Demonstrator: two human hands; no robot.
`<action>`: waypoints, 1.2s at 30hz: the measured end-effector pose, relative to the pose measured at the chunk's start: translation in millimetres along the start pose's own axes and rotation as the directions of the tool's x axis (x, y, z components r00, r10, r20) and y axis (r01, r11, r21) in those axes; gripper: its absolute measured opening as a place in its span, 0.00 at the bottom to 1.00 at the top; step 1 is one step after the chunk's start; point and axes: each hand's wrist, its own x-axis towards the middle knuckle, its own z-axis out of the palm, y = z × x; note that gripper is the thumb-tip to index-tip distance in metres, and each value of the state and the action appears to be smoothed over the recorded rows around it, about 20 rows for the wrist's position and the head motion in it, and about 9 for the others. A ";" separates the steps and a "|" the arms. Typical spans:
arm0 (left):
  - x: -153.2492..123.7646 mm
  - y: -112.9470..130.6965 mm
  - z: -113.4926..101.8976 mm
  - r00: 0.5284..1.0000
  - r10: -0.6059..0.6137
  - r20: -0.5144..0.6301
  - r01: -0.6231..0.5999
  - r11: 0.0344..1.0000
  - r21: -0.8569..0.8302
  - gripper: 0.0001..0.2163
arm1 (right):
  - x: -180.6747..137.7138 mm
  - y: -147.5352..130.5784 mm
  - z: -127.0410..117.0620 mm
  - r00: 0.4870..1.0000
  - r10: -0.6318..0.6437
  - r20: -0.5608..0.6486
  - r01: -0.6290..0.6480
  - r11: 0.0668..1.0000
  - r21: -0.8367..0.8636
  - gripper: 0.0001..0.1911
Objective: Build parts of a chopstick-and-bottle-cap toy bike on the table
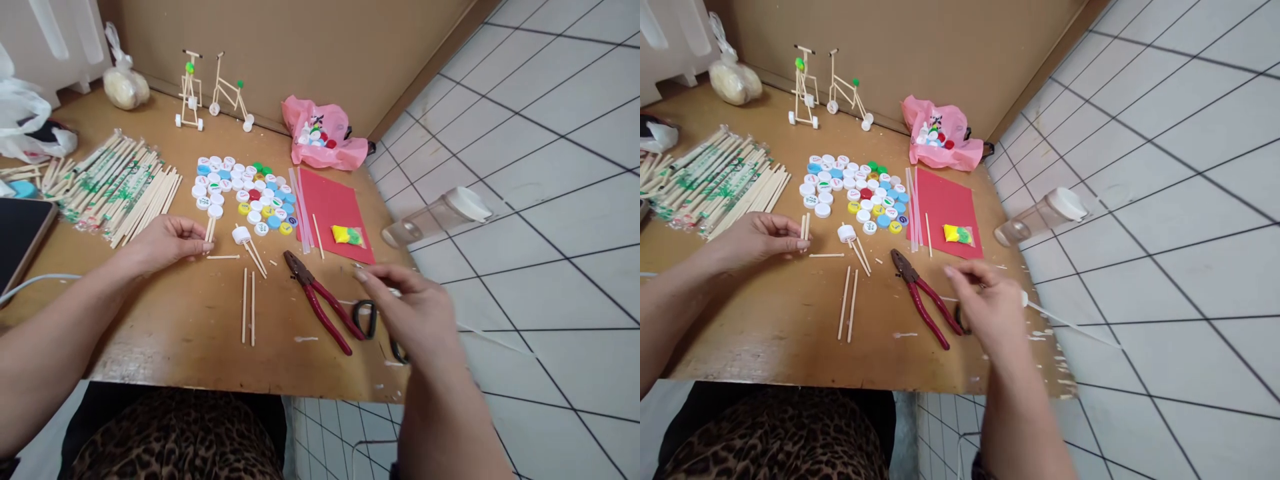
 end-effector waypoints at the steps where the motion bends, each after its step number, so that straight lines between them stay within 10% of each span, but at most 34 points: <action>1: -0.8 0.3 0.3 1.000 0.006 0.010 -0.006 1.000 -0.004 0.12 | -0.7 -12.5 13.7 0.997 -0.060 0.056 0.052 0.991 0.127 0.10; 6: -3.4 1.8 1.9 0.998 0.055 0.044 -0.056 0.998 0.008 0.12 | 10.5 -60.8 91.1 0.899 -0.313 0.306 0.108 0.835 0.540 0.07; 12: -2.1 -0.2 1.7 0.988 0.122 0.096 -0.129 0.989 0.072 0.10 | 18.8 -71.1 143.6 0.870 -0.317 0.377 -0.060 0.691 0.720 0.08; 36: 2.1 -2.4 2.9 0.991 0.098 -0.089 -0.085 0.986 0.146 0.07 | 26.5 -27.3 144.1 0.924 -0.303 0.235 0.076 0.746 0.661 0.05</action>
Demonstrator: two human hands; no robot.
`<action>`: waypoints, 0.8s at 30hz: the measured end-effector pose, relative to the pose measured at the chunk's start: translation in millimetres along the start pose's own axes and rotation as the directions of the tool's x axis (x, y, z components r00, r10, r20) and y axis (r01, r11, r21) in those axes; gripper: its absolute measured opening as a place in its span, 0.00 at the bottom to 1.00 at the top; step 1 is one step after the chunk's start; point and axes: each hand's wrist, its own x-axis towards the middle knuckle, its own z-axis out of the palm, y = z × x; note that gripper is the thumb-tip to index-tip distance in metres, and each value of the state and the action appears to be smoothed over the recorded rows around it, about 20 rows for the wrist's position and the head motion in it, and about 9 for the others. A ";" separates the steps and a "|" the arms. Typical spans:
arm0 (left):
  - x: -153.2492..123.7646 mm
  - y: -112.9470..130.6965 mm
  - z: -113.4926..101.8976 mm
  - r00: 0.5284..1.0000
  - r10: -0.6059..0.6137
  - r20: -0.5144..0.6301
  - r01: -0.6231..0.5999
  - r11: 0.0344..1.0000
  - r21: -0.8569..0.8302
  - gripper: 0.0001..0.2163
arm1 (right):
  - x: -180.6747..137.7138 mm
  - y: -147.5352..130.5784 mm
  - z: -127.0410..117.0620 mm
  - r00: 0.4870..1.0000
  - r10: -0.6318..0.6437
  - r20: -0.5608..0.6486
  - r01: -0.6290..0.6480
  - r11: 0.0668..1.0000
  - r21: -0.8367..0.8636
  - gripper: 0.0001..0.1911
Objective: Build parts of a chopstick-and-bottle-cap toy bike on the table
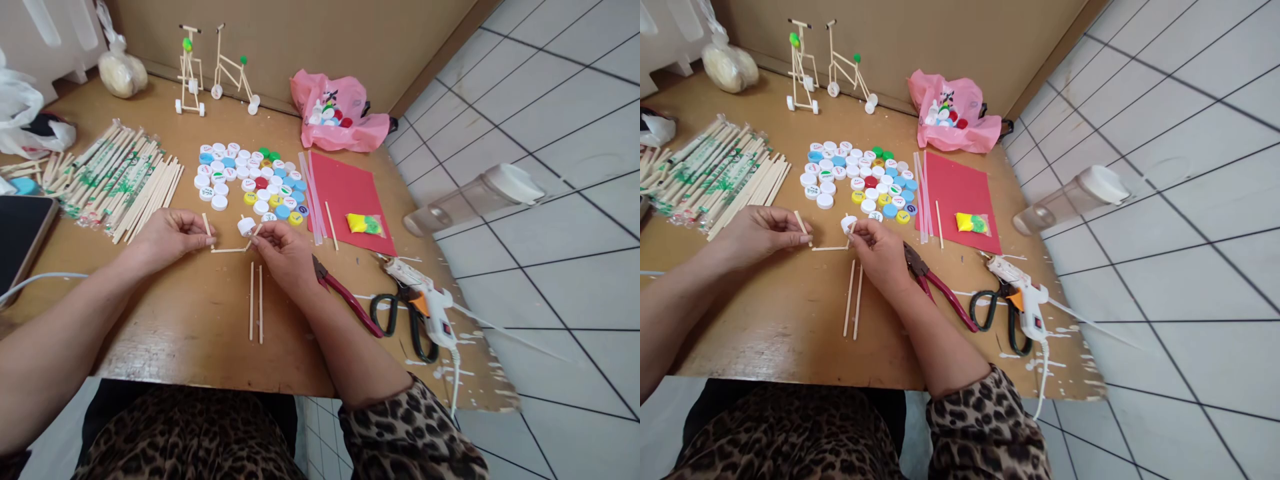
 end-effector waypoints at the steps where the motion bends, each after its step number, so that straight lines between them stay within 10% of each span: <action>1: -0.2 0.2 0.0 1.000 -0.004 0.001 0.004 1.000 0.000 0.08 | 0.3 0.8 -0.4 1.000 -0.009 0.002 0.009 1.000 -0.011 0.05; 24: 0.2 -2.3 2.6 0.999 -0.039 0.013 0.039 0.999 -0.005 0.06 | -0.4 8.2 2.4 0.999 -0.044 0.005 0.044 0.997 -0.066 0.05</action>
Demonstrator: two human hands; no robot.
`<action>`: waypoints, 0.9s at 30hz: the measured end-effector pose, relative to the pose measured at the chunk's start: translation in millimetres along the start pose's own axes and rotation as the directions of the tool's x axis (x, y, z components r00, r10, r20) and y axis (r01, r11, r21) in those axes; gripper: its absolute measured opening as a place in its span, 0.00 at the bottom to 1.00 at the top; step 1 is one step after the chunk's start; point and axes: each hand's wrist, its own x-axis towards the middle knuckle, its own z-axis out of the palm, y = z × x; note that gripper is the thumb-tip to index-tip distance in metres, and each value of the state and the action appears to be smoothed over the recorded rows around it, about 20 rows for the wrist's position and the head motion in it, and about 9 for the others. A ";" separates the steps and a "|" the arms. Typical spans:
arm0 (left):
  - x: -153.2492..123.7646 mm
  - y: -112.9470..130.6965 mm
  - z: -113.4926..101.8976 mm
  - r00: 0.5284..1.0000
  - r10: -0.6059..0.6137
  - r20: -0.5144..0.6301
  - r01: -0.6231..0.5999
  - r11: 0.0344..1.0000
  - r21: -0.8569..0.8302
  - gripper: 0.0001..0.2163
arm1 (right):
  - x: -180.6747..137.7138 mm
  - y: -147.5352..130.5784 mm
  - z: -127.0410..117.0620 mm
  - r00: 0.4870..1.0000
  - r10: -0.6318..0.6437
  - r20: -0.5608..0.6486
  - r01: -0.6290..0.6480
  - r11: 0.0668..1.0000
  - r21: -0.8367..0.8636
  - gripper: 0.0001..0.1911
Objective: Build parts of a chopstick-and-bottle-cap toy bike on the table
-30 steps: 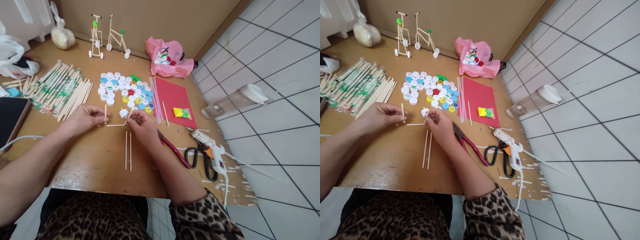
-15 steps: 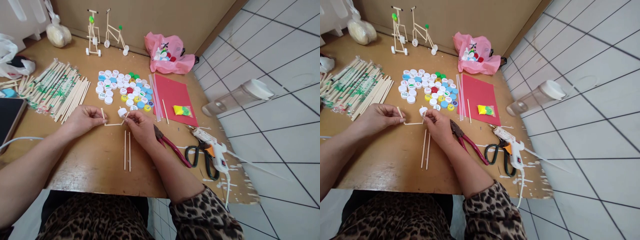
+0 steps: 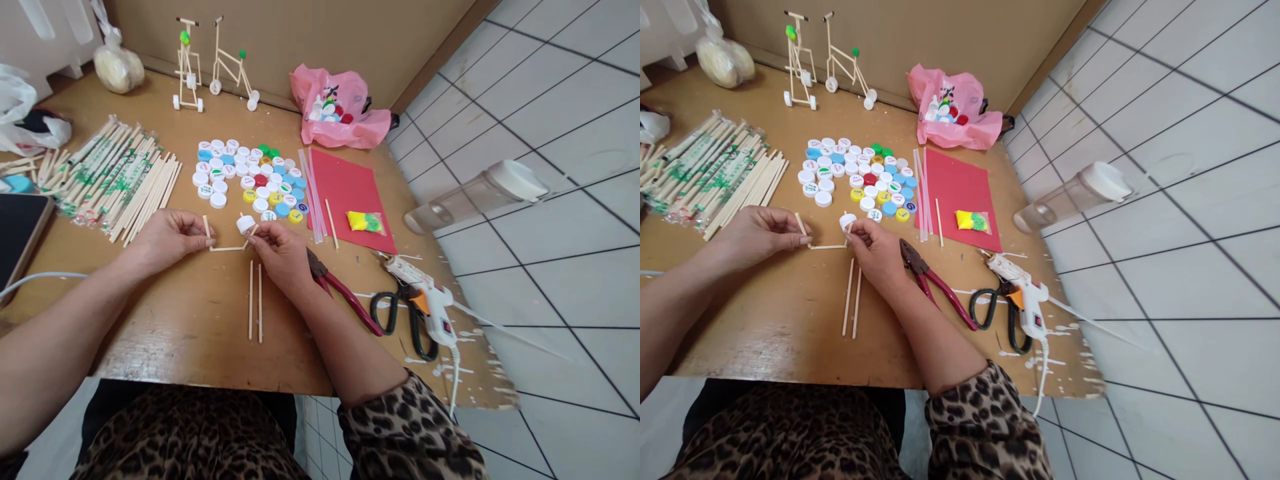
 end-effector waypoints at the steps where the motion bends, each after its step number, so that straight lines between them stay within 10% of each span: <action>1: 0.0 0.2 0.0 1.000 -0.002 0.000 0.002 1.000 0.005 0.06 | 0.1 -0.1 0.0 1.000 0.000 0.002 0.000 1.000 0.000 0.04; 27: 0.9 -0.5 3.2 1.000 -0.009 -0.016 0.008 0.999 -0.053 0.06 | 1.6 5.7 0.0 1.000 -0.016 -0.004 0.016 1.000 -0.015 0.04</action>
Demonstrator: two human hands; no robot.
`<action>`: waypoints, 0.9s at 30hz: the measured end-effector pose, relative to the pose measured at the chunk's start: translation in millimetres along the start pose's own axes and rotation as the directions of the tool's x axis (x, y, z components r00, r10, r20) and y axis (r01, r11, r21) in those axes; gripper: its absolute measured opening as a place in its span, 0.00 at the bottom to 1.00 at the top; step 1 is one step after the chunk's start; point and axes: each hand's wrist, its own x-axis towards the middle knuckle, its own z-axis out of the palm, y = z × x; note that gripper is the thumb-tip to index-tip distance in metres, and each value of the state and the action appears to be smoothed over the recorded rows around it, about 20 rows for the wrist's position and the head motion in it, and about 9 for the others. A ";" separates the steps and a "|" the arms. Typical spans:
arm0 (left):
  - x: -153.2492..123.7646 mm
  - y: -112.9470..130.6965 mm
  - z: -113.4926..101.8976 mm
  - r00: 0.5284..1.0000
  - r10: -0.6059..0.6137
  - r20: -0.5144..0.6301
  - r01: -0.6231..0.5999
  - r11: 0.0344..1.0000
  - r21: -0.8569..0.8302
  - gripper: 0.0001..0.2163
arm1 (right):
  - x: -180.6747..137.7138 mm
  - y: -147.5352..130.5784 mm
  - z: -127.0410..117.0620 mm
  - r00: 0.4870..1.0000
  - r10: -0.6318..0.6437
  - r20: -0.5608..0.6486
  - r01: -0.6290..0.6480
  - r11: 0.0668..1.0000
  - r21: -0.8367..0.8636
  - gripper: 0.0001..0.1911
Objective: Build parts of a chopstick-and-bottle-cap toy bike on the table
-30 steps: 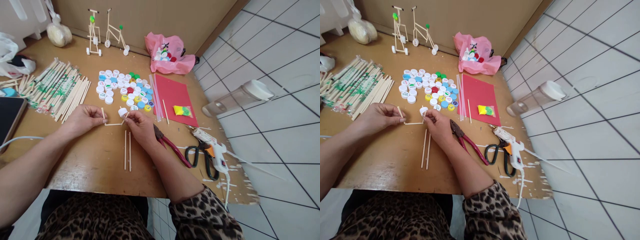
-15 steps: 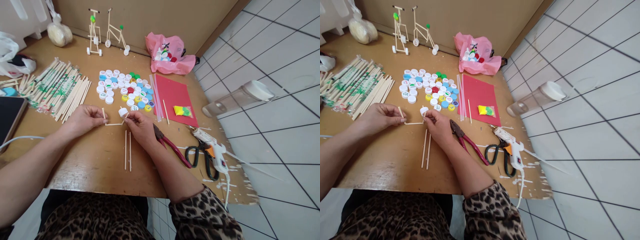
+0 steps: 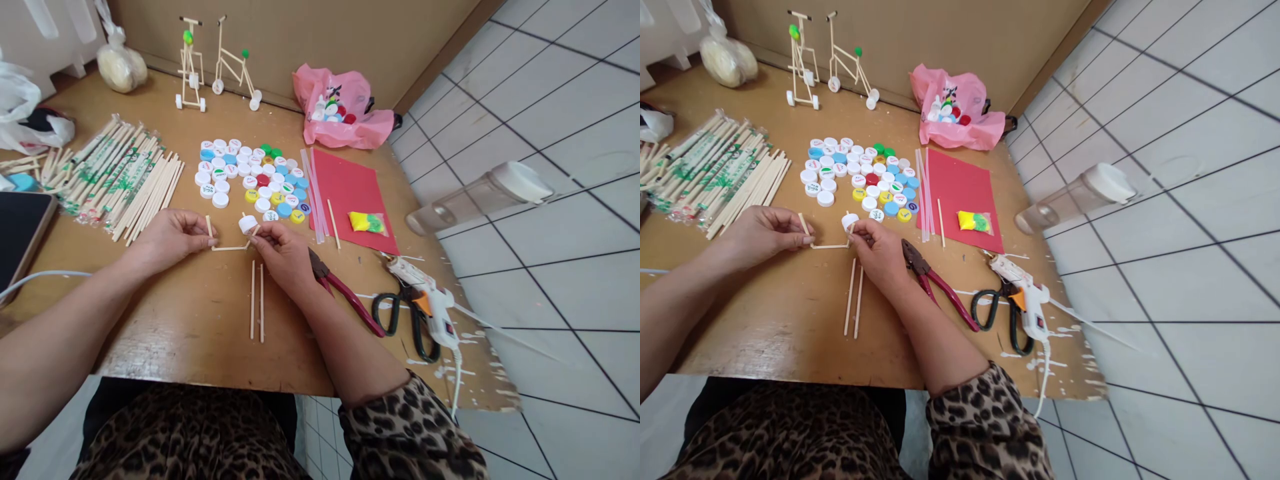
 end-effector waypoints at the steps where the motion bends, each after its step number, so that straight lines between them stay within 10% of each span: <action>1: 0.5 -0.5 0.0 1.000 0.004 0.003 -0.004 1.000 -0.002 0.07 | 0.1 -0.2 0.0 1.000 0.001 0.000 -0.001 1.000 -0.002 0.04; 27: 1.0 -5.2 2.8 0.999 0.036 0.004 -0.036 0.999 0.025 0.09 | 0.3 -1.9 -0.5 1.000 0.012 0.003 -0.012 1.000 0.000 0.04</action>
